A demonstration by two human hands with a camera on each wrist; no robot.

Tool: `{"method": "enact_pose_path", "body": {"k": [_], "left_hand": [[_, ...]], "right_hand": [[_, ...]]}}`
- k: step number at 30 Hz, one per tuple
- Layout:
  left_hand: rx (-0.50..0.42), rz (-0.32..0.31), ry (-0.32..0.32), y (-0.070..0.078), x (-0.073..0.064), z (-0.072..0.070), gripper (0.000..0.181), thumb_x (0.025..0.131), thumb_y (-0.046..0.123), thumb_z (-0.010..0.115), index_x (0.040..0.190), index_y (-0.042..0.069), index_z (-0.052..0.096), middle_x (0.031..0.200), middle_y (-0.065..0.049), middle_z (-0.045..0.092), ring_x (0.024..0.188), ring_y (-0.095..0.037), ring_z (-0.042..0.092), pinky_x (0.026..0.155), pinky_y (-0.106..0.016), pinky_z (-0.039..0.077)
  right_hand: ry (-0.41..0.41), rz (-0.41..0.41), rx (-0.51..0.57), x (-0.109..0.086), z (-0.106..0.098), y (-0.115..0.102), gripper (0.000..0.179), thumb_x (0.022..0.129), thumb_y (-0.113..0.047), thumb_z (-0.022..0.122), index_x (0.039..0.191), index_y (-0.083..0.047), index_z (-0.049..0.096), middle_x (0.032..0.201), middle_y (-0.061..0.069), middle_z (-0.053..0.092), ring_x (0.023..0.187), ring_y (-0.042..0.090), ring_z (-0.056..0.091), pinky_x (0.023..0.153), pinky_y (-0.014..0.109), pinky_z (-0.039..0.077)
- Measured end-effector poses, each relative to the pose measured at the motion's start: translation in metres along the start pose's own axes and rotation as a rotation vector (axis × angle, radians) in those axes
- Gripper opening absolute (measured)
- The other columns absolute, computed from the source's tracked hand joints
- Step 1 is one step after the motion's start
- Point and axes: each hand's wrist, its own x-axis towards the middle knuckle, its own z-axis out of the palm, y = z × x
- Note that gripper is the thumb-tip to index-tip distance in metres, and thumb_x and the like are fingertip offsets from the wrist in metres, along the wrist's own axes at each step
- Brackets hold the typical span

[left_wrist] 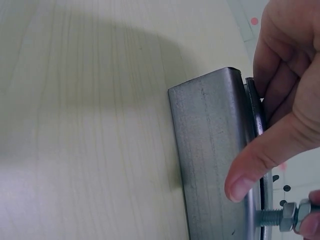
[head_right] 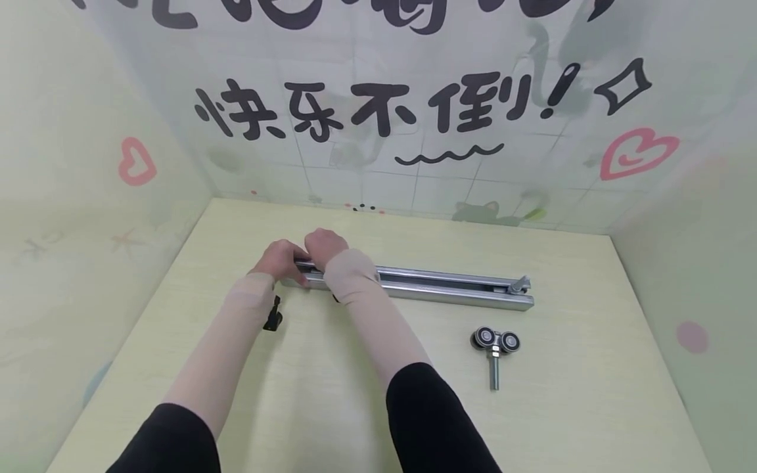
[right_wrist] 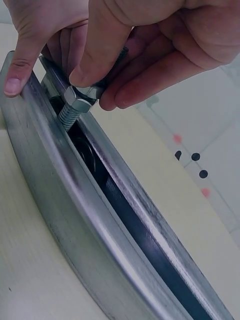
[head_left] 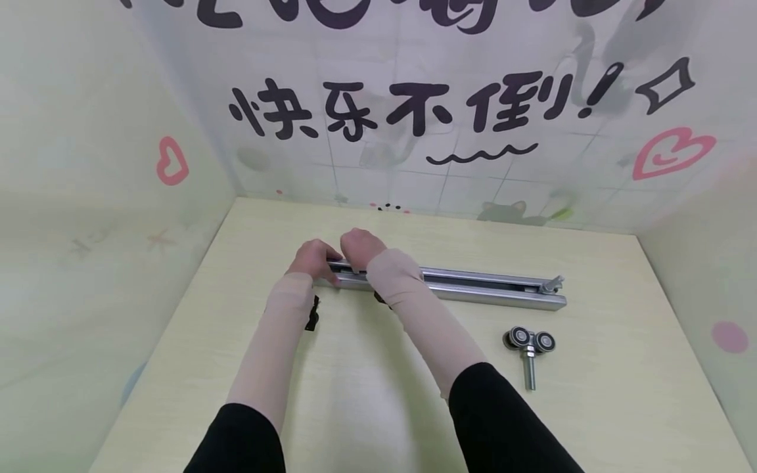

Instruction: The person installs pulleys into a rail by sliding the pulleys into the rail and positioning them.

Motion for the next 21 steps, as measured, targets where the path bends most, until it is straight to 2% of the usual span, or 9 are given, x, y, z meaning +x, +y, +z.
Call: {"method": "enact_pose_path", "body": {"k": [6, 13, 21], "left_hand": [[0.010, -0.017, 0.000, 0.003, -0.001, 0.000, 0.063, 0.049, 0.004, 0.086, 0.108, 0.004, 0.066, 0.108, -0.011, 0.065, 0.102, -0.025, 0.058, 0.095, -0.037, 0.042], [0.016, -0.012, -0.003, 0.006, -0.004, 0.001, 0.062, 0.050, 0.003, 0.085, 0.109, 0.004, 0.065, 0.109, -0.012, 0.065, 0.102, -0.026, 0.057, 0.095, -0.038, 0.042], [0.036, -0.020, -0.003, 0.008, -0.006, -0.001, 0.064, 0.051, 0.004, 0.085, 0.111, 0.004, 0.064, 0.113, -0.013, 0.063, 0.105, -0.028, 0.056, 0.097, -0.040, 0.041]], "right_hand": [[-0.005, -0.016, 0.010, -0.006, 0.001, 0.010, 0.015, 0.080, 0.003, 0.055, 0.074, -0.007, 0.065, 0.070, 0.002, 0.061, 0.059, 0.011, 0.047, 0.052, 0.020, 0.044], [-0.023, -0.021, 0.021, -0.018, 0.000, 0.023, 0.011, 0.075, 0.003, 0.061, 0.075, -0.007, 0.065, 0.071, 0.001, 0.060, 0.065, 0.012, 0.052, 0.058, 0.021, 0.046], [-0.039, -0.010, 0.053, -0.032, -0.004, 0.037, 0.009, 0.074, 0.003, 0.066, 0.073, -0.006, 0.066, 0.073, 0.004, 0.062, 0.067, 0.013, 0.051, 0.063, 0.024, 0.048]]}}
